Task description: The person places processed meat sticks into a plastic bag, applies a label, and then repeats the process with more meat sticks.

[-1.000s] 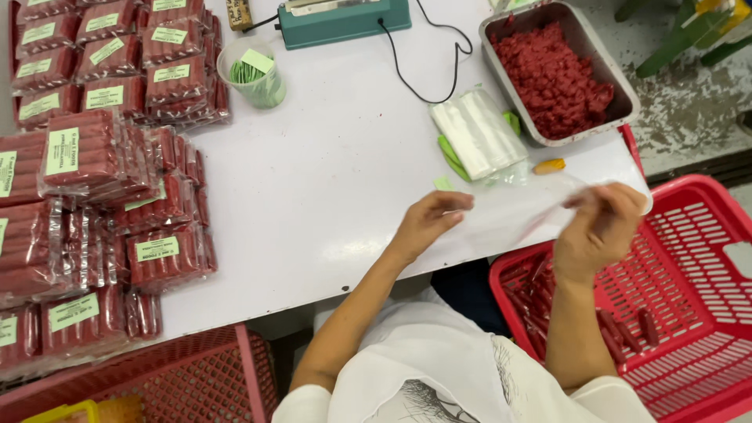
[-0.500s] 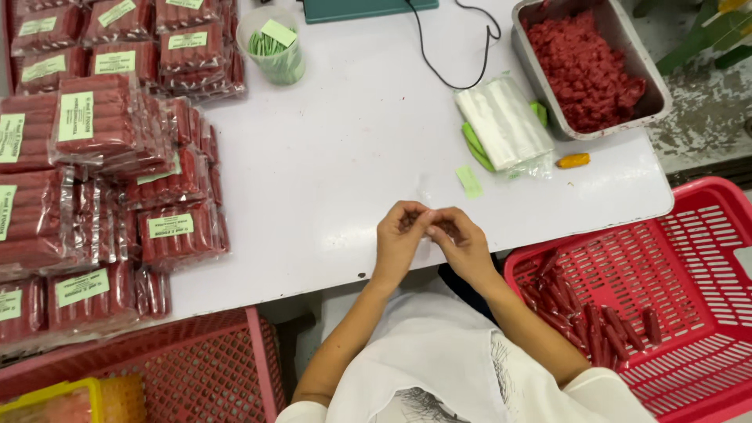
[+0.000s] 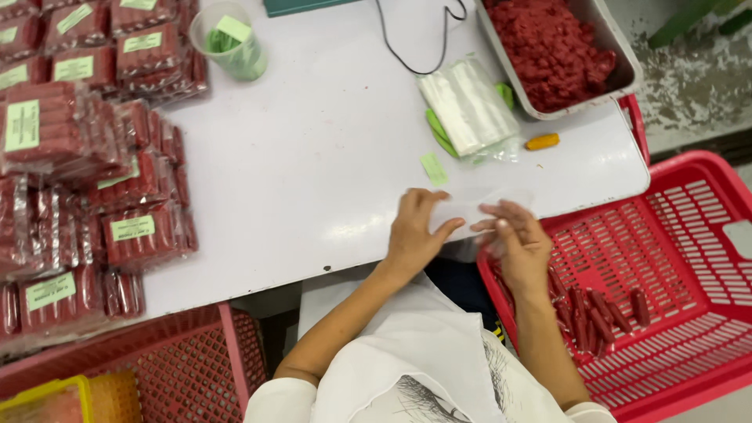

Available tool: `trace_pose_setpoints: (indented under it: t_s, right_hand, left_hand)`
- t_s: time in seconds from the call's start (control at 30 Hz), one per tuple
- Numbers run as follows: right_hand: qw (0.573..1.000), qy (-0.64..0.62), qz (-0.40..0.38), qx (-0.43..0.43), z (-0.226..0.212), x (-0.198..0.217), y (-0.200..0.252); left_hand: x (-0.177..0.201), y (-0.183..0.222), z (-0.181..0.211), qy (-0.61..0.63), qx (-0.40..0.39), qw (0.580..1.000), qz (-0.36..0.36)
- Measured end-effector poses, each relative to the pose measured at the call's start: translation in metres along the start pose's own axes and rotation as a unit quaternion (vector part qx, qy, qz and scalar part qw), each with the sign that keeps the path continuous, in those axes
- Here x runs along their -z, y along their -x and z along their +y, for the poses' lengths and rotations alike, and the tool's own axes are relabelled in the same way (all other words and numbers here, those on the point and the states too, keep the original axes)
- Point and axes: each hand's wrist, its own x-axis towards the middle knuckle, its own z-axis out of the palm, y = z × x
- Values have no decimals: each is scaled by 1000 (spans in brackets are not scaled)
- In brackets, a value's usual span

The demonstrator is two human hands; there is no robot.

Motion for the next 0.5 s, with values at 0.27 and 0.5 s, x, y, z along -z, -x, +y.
trace_pose_setpoints:
  t_s: [0.27,0.5]
  right_hand:
    - [975,-222,6,11,23,96,-12]
    - [872,369,207,247,15,63,11]
  left_hand:
    - [-41,11,-1,533,403,719,-193]
    - [-84,13,-22,341,324,880,-74]
